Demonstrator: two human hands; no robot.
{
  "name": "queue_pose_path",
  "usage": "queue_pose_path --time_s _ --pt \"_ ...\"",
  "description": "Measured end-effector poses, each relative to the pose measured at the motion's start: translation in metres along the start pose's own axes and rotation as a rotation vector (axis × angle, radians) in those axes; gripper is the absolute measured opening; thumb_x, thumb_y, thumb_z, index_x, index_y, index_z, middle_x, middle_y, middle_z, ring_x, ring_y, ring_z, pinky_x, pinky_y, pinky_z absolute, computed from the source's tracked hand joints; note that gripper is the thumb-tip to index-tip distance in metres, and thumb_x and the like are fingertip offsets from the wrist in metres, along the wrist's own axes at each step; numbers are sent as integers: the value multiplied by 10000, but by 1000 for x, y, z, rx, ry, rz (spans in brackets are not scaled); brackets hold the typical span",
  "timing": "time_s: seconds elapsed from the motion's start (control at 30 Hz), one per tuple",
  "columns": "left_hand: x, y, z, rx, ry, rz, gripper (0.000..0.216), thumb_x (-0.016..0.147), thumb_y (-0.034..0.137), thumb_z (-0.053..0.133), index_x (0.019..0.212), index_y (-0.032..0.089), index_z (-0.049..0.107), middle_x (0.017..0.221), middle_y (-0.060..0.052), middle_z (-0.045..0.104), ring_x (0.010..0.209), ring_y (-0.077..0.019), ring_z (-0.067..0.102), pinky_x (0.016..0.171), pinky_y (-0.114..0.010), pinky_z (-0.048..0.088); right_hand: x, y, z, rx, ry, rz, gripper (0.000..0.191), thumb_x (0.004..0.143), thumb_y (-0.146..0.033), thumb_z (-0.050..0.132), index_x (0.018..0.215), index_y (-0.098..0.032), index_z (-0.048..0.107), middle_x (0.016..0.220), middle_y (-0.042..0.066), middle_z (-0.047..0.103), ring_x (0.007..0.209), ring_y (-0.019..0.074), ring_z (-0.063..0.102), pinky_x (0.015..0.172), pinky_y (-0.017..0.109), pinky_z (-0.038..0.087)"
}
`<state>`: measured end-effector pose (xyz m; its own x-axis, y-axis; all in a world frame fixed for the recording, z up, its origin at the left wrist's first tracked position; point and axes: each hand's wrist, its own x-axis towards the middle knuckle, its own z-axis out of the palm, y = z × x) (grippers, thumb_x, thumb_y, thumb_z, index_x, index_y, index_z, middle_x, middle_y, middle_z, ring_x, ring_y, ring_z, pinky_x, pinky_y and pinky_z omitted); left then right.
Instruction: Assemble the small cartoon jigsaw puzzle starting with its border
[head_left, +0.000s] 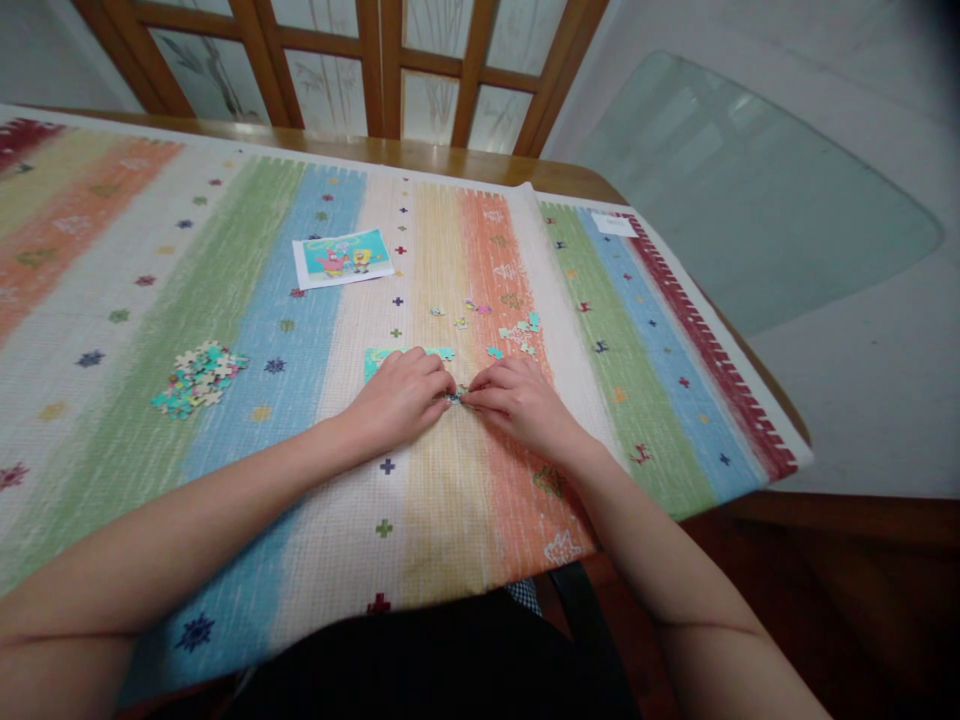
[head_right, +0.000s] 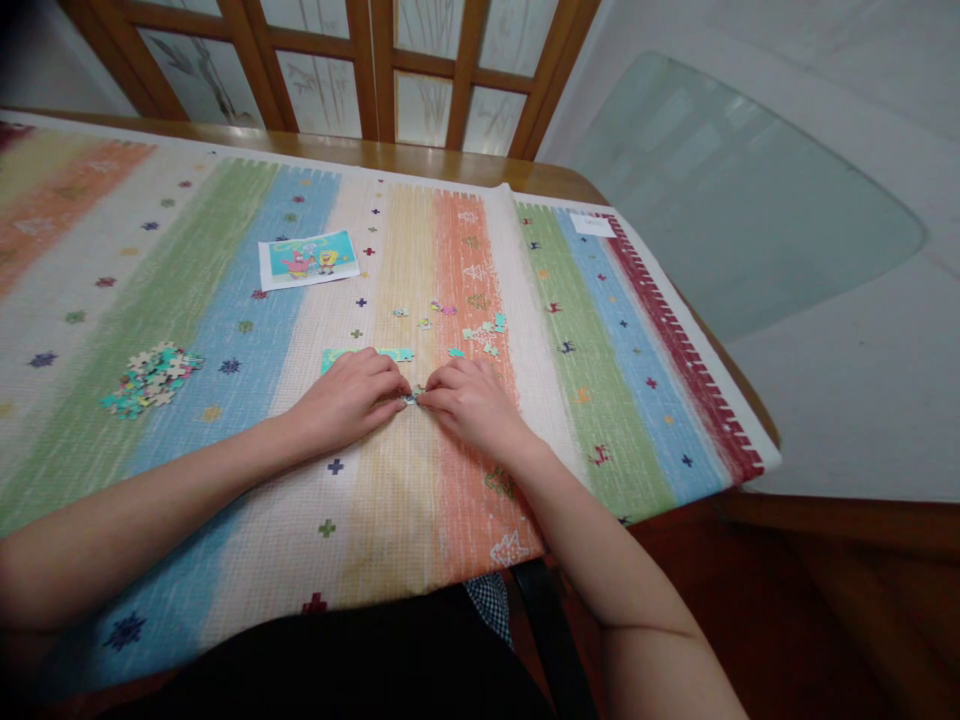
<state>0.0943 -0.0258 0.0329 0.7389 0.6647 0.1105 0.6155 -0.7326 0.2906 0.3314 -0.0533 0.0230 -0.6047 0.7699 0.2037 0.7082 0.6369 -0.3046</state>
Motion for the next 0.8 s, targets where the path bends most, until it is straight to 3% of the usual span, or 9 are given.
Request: queue_pose_path --time_s 0.53,0.8 --pt "1 1 0 -5 11 5 113 983 264 631 1017 192 711 1009 -69 695 1001 -256 581 824 -375 407 3 -1 3 34 49 56 141 971 -305 672 918 -264 796 958 48 768 981 247 592 890 433 375" --pt "2 2 1 -7 16 -1 117 986 277 634 1004 189 711 999 -70 693 998 -254 583 833 -378 426 1 -15 12 -9 107 112 165 970 -299 665 872 -229 778 889 71 742 943 253 582 826 406 401"
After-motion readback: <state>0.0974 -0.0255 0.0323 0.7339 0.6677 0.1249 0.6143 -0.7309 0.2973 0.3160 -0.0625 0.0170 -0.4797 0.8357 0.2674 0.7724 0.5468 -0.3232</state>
